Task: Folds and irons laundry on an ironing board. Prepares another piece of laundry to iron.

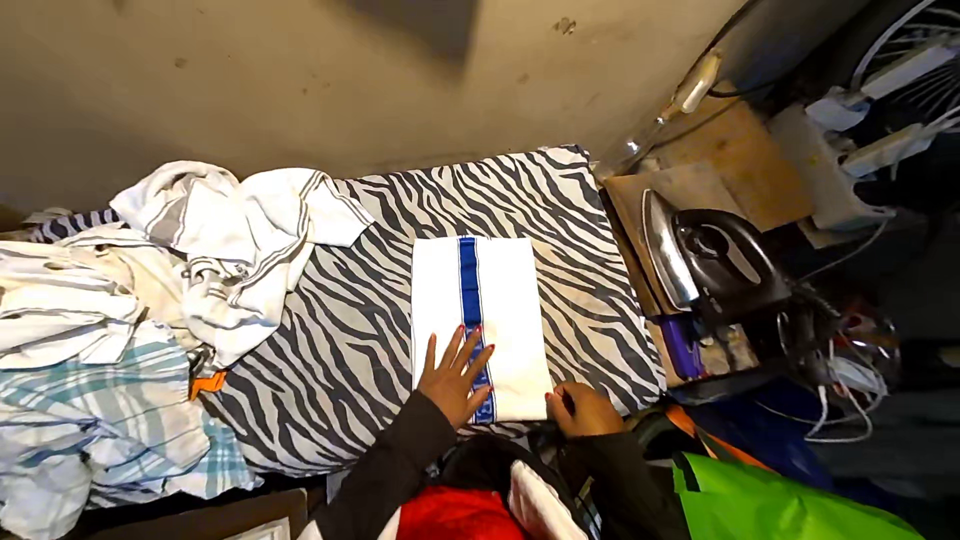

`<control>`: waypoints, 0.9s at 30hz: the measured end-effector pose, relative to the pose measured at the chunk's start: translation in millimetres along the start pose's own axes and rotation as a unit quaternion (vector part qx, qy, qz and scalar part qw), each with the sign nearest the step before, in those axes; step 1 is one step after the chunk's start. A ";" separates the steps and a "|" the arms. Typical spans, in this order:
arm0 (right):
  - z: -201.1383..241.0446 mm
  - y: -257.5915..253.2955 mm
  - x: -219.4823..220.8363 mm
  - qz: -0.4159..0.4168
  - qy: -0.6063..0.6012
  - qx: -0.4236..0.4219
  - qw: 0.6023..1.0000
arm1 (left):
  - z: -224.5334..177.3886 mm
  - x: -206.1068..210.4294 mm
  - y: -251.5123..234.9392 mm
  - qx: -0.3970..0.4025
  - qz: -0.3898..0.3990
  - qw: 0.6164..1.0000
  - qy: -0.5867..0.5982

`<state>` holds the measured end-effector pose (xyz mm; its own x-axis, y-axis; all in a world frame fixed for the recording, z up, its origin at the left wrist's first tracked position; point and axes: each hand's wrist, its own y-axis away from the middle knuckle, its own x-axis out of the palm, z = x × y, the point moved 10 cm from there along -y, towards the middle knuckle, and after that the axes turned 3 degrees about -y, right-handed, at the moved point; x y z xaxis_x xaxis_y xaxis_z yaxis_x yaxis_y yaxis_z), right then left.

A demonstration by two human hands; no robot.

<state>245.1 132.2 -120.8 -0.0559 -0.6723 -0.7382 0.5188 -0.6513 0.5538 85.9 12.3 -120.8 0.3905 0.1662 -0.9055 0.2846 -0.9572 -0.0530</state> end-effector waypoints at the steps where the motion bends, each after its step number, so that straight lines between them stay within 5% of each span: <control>1: 5.0 3.7 -8.3 -0.034 0.019 0.003 0.999 | 0.4 8.4 1.9 0.006 0.007 1.000 -0.006; 5: 88.3 14.7 -50.2 -0.254 -0.034 -0.193 0.947 | -8.0 -29.2 -21.8 0.002 -0.004 1.000 0.013; 9: 162.8 -44.8 -22.4 -0.280 -0.083 -0.318 0.902 | 25.7 -52.5 -71.8 -0.070 -0.051 0.996 -0.004; 13: 127.6 -112.6 -1.6 -0.273 0.058 -0.191 0.941 | 129.7 -41.9 -69.4 -0.215 -0.052 0.971 -0.095; 16: 109.3 -111.9 -14.3 -0.261 0.023 -0.163 0.951 | 166.0 -59.9 -50.6 -0.284 -0.044 0.953 -0.097; 21: 82.9 -123.6 -72.5 -0.201 -0.155 -0.060 0.965 | 80.5 -65.3 -71.6 -0.137 -0.073 0.986 -0.060; 27: 81.9 -143.0 -85.8 -0.071 -0.088 0.013 0.994 | 47.0 -21.8 -94.5 -0.070 -0.041 0.997 -0.013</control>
<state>105.9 254.2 -105.1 -0.2760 -0.6231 -0.7318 0.4732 -0.7508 0.4608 9.4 88.0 -115.9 0.3383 0.2349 -0.9113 0.4353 -0.8976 -0.0697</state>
